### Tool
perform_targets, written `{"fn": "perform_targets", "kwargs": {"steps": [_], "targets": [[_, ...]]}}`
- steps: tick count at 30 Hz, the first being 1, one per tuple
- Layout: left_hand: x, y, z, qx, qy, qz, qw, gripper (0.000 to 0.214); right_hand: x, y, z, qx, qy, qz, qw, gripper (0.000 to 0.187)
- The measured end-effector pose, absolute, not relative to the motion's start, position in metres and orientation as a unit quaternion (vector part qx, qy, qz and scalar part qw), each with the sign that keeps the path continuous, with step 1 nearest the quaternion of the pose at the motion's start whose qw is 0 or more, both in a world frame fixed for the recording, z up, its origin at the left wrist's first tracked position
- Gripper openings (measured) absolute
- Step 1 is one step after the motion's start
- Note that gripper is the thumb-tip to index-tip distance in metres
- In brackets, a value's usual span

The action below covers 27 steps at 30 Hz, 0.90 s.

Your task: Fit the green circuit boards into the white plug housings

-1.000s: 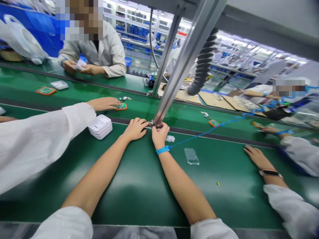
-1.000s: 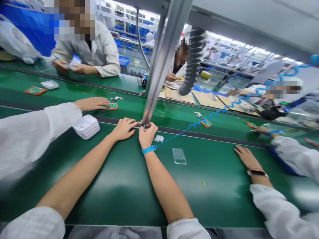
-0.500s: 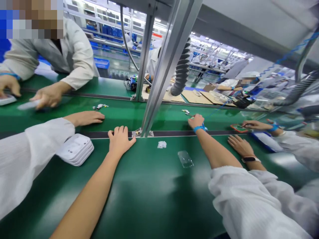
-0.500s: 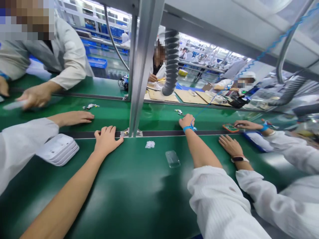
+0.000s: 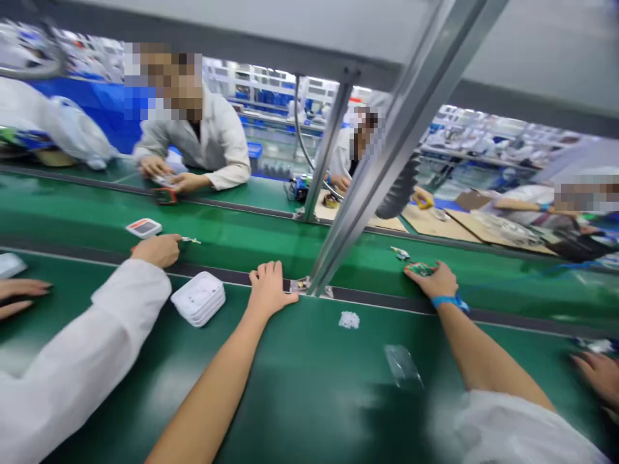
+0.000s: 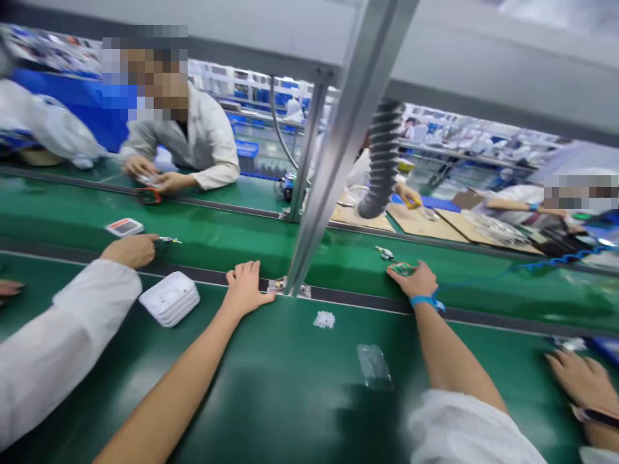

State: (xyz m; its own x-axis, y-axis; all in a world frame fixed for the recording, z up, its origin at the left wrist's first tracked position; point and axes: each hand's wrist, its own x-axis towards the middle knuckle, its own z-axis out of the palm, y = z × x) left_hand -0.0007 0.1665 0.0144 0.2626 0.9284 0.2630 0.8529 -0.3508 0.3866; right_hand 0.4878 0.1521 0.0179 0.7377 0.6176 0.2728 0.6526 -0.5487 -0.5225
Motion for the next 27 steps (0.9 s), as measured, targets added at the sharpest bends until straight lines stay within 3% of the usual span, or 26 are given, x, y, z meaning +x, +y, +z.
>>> {"fn": "perform_targets", "kwargs": {"steps": [2, 5, 9, 11, 13, 15, 18, 22, 27], "targets": [[-0.007, 0.16, 0.02, 0.753, 0.549, 0.323, 0.165, 0.066, 0.467, 0.148, 0.024, -0.858, -0.381, -0.064, 0.339, 0.094], [-0.013, 0.132, 0.024, 0.641, 0.542, 0.459, 0.292, 0.024, 0.433, 0.137, 0.04, -0.802, -0.428, -0.135, 0.394, 0.09], [0.008, 0.068, 0.016, 0.639, 0.49, 0.436, 0.403, 0.033, 0.365, 0.094, 0.069, -0.709, -0.523, -0.183, 0.436, 0.103], [0.024, 0.035, 0.016, 0.611, 0.393, 0.416, 0.548, 0.035, 0.316, 0.056, 0.08, -0.677, -0.555, -0.208, 0.436, 0.109], [0.033, 0.012, 0.023, 0.487, 0.278, 0.423, 0.711, 0.045, 0.264, 0.018, 0.083, -0.643, -0.591, -0.225, 0.433, 0.101], [0.03, 0.002, 0.035, 0.328, 0.206, 0.454, 0.802, 0.05, 0.218, -0.012, 0.075, -0.609, -0.638, -0.201, 0.426, 0.088], [0.012, 0.005, 0.045, 0.22, 0.201, 0.491, 0.819, 0.04, 0.173, -0.034, 0.049, -0.583, -0.686, -0.147, 0.409, 0.078], [-0.012, 0.014, 0.035, 0.21, 0.264, 0.494, 0.801, 0.023, 0.151, -0.036, 0.017, -0.592, -0.703, -0.081, 0.385, 0.073], [-0.036, 0.029, 0.02, 0.445, 0.36, 0.372, 0.731, 0.029, 0.144, -0.04, 0.013, -0.613, -0.754, 0.032, 0.235, 0.083]]}}
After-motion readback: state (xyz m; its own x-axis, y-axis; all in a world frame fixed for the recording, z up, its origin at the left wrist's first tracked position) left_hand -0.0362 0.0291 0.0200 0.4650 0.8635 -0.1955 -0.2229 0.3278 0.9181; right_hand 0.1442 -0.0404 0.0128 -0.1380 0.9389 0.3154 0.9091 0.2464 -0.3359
